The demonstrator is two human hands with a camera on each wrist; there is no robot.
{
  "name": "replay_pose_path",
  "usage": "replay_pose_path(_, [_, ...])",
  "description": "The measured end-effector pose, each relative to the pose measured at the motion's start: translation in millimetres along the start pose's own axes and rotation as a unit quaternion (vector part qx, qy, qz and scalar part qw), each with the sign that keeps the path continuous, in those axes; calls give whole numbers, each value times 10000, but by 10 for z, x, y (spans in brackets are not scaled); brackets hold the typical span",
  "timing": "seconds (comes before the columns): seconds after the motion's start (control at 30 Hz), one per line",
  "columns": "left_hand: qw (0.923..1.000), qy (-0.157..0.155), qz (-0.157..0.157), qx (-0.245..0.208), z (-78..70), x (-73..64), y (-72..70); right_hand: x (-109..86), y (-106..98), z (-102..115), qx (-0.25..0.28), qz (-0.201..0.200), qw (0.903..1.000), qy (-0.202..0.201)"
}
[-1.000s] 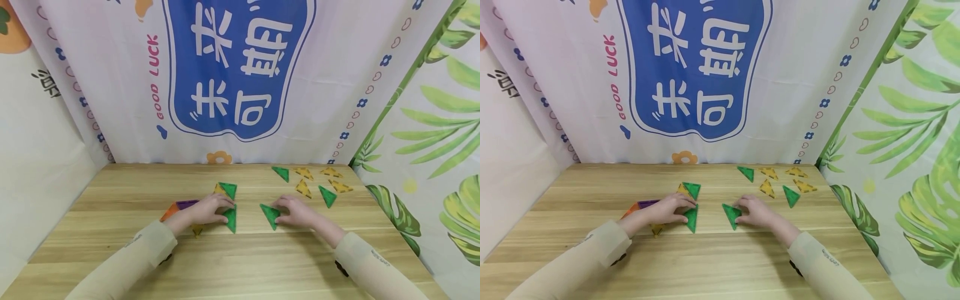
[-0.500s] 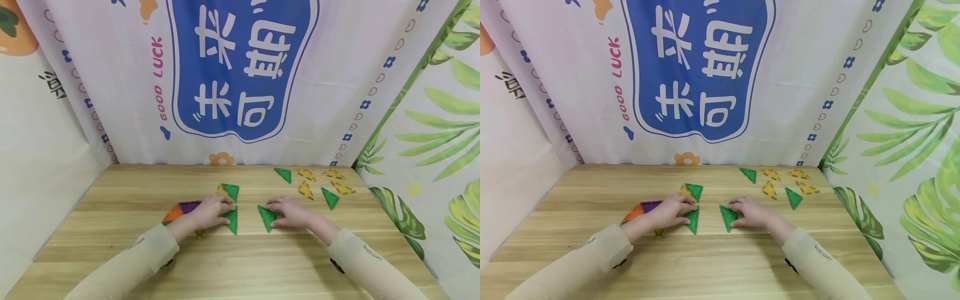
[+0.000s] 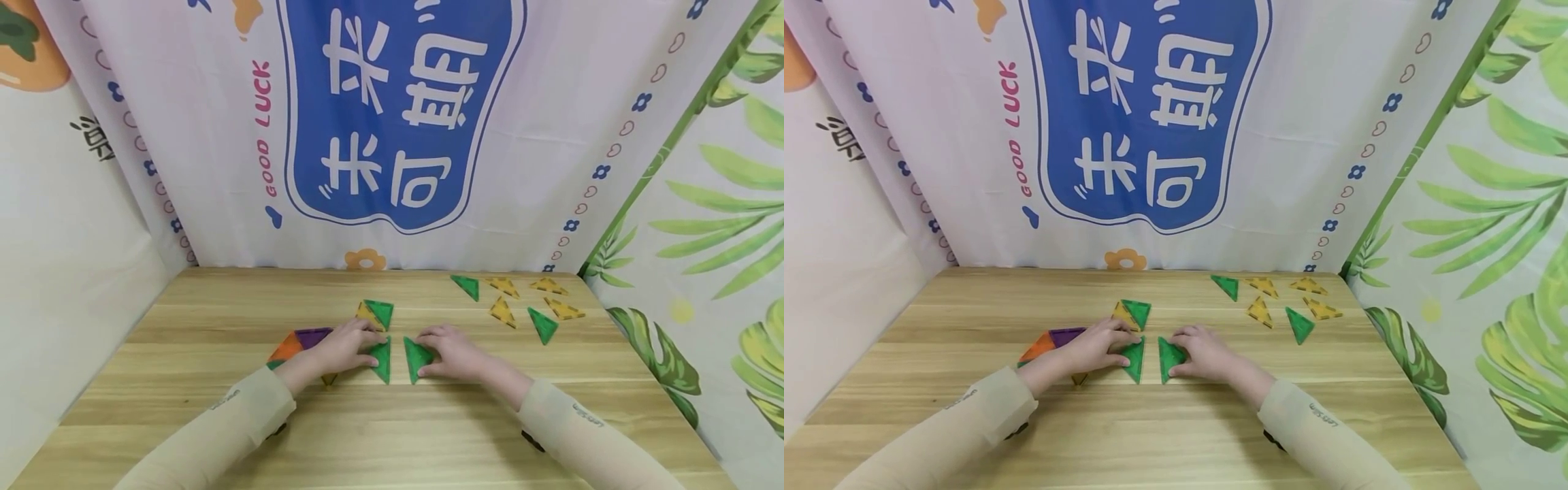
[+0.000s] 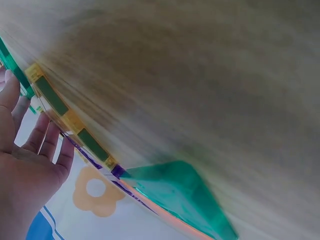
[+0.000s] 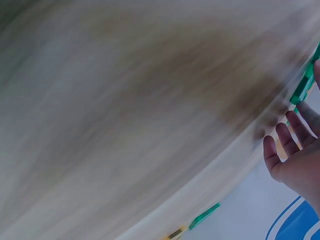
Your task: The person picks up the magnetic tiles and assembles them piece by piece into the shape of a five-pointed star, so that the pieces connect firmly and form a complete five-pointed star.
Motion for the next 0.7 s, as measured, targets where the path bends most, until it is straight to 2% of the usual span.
replay_pose_path(0.47, [9997, 157, -14, 203, -22, 7, 2, 190, 73, 265, -183, -241, 9995, 30])
replay_pose_path(0.7, [9997, 199, 59, 153, -2, 7, 18, 214, 78, 201, 103, -102, 9999, -55])
Point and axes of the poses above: each hand's wrist, its own x-axis towards the middle knuckle, its own y-axis out of the palm, z = x × y, the point moved 8 cm from there along x, towards the middle knuckle, and after that the axes turned 1 degree about x, right-handed, at the moved point
